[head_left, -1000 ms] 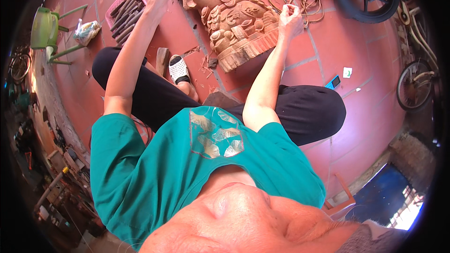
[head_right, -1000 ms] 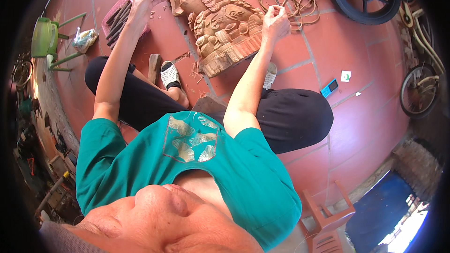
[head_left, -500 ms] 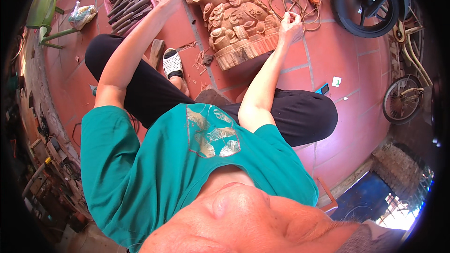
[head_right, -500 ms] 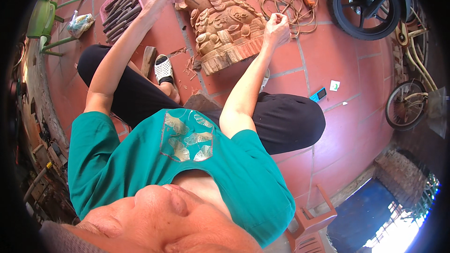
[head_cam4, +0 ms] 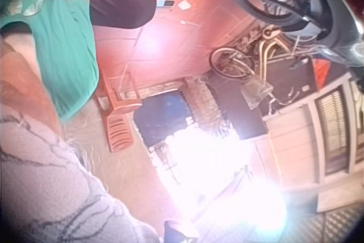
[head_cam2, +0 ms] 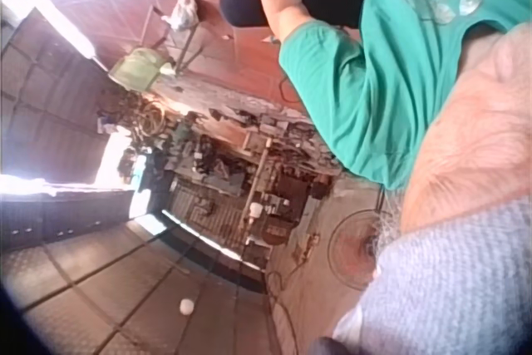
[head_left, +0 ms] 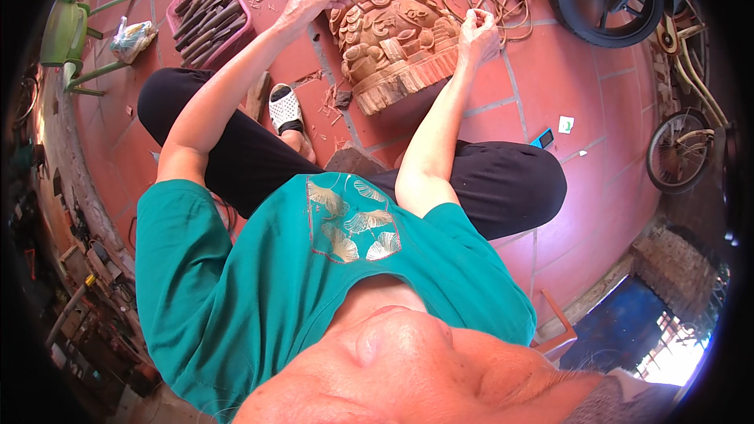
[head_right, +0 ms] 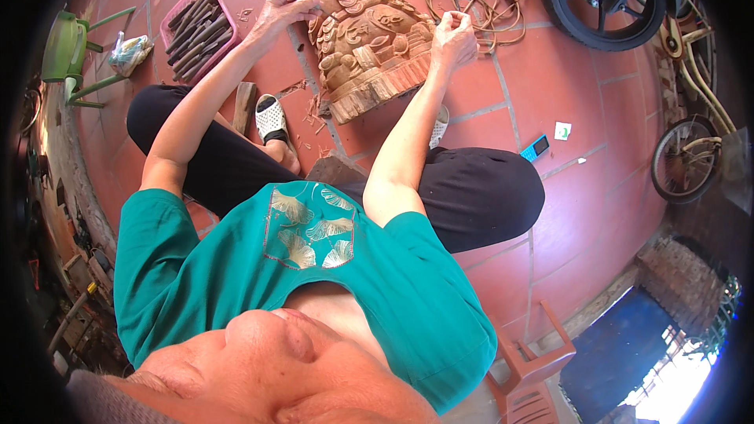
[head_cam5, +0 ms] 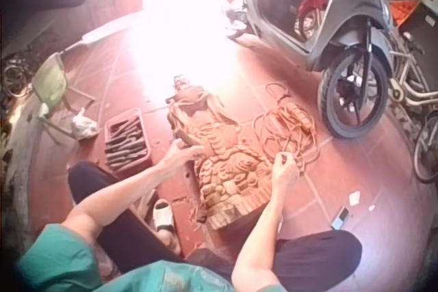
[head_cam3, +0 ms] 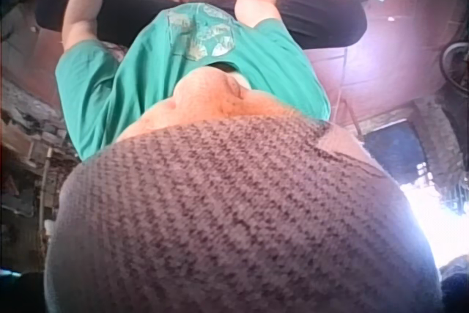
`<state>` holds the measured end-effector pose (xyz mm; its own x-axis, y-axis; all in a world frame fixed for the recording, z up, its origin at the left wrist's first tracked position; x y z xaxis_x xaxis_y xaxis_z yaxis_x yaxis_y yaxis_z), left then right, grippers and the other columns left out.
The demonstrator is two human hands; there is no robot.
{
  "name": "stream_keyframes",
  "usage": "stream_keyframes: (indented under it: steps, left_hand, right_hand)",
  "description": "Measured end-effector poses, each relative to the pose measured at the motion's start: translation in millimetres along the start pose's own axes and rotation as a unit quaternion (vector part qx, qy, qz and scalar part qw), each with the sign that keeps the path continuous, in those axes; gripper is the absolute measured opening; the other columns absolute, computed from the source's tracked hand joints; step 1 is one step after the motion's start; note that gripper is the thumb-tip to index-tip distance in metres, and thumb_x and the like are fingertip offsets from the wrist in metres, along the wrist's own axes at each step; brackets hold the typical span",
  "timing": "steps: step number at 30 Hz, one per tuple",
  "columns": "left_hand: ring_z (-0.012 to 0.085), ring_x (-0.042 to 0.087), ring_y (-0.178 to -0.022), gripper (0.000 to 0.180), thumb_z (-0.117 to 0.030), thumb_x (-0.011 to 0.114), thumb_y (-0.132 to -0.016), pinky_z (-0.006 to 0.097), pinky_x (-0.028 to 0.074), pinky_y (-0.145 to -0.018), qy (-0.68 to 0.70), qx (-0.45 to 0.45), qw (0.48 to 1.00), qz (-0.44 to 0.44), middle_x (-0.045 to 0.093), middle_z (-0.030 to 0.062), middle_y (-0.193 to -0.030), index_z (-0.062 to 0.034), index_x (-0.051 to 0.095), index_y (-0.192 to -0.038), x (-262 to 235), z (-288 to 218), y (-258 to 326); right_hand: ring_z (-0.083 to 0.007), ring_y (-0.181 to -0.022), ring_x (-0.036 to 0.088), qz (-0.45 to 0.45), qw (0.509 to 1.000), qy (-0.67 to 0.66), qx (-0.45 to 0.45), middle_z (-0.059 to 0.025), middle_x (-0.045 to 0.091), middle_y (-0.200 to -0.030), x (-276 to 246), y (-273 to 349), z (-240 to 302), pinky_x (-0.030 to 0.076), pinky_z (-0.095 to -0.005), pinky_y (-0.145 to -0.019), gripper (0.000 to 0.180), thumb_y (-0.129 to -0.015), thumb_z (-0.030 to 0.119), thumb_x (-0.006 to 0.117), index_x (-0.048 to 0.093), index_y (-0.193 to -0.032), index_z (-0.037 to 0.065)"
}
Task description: The person sits on the floor and carves a wooden sculpture using a chisel and mallet. They repeatedly strike the chisel to shape the wood, occasionally adjusting the tool and the sculpture's position.
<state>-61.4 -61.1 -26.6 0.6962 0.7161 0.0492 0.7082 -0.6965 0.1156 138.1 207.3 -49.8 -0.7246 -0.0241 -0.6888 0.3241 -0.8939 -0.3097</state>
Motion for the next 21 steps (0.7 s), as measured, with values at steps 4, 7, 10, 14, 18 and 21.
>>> stream_keyframes:
  steps: [4,7,10,14,18,21]
  left_hand:
    - [0.0158,0.067,-0.088,0.033,-0.023,0.069,-0.091,0.028,0.055,-0.084,-0.02,-0.026,0.999,-0.005,0.067,0.0086,-0.099,-0.0013,0.063,-0.114,2,-6,5]
    - [0.0119,0.065,-0.082,0.03,-0.024,0.069,-0.09,0.025,0.054,-0.079,-0.057,-0.016,0.998,-0.015,0.067,0.0048,-0.093,-0.003,0.065,-0.11,-9,-26,2]
    - [0.008,0.061,-0.075,0.022,-0.022,0.07,-0.088,0.022,0.051,-0.07,-0.122,-0.001,0.992,0.037,0.066,0.0006,-0.085,-0.0047,0.067,-0.103,-29,-43,-4]
    - [0.0063,0.055,-0.064,0.013,-0.014,0.07,-0.084,0.023,0.046,-0.056,-0.311,-0.011,0.945,0.101,0.063,-0.0003,-0.076,-0.0029,0.065,-0.09,-33,-50,-2]
    - [0.0113,0.057,-0.061,0.018,-0.015,0.072,-0.079,0.026,0.047,-0.056,-0.45,0.018,0.885,0.117,0.063,0.0036,-0.072,-0.003,0.064,-0.09,-18,-56,4]
    - [0.0201,0.062,-0.066,0.022,-0.018,0.071,-0.078,0.033,0.05,-0.062,-0.513,0.059,0.848,0.121,0.065,0.008,-0.074,-0.0044,0.065,-0.093,-7,-53,8]
  right_hand:
    - [-0.0249,-0.073,0.067,-0.003,1.0,-0.004,0.004,-0.0022,0.071,-0.077,-2,1,2,0.048,-0.0412,-0.068,0.015,-0.082,0.032,0.068,0.069,-0.085,0.017]
    - [-0.0249,-0.072,0.067,-0.008,1.0,-0.007,0.005,-0.0019,0.071,-0.076,0,0,0,0.047,-0.0409,-0.068,0.015,-0.082,0.032,0.069,0.069,-0.085,0.017]
    - [-0.0246,-0.072,0.067,-0.008,1.0,-0.006,0.009,-0.0015,0.071,-0.075,0,0,0,0.047,-0.0407,-0.068,0.015,-0.081,0.032,0.069,0.069,-0.084,0.017]
    - [-0.024,-0.072,0.068,-0.006,1.0,0.0,0.01,-0.001,0.071,-0.076,1,0,1,0.047,-0.0403,-0.068,0.015,-0.081,0.032,0.07,0.069,-0.084,0.017]
    - [-0.0238,-0.072,0.068,-0.006,1.0,-0.002,0.002,-0.001,0.071,-0.076,2,0,-2,0.047,-0.0403,-0.068,0.015,-0.081,0.032,0.07,0.068,-0.084,0.017]
    - [-0.0239,-0.073,0.068,-0.008,1.0,0.002,-0.001,-0.0012,0.071,-0.076,2,-1,-3,0.047,-0.0405,-0.068,0.015,-0.081,0.032,0.07,0.068,-0.084,0.017]
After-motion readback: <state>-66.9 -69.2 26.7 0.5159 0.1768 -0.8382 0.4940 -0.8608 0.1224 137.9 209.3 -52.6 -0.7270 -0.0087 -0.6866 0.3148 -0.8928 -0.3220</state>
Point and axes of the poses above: each hand's wrist, its own y-axis away from the middle knuckle, its own x-axis out of the palm, z = x × y, the point moved 4 cm from there along -y, towards the middle knuckle
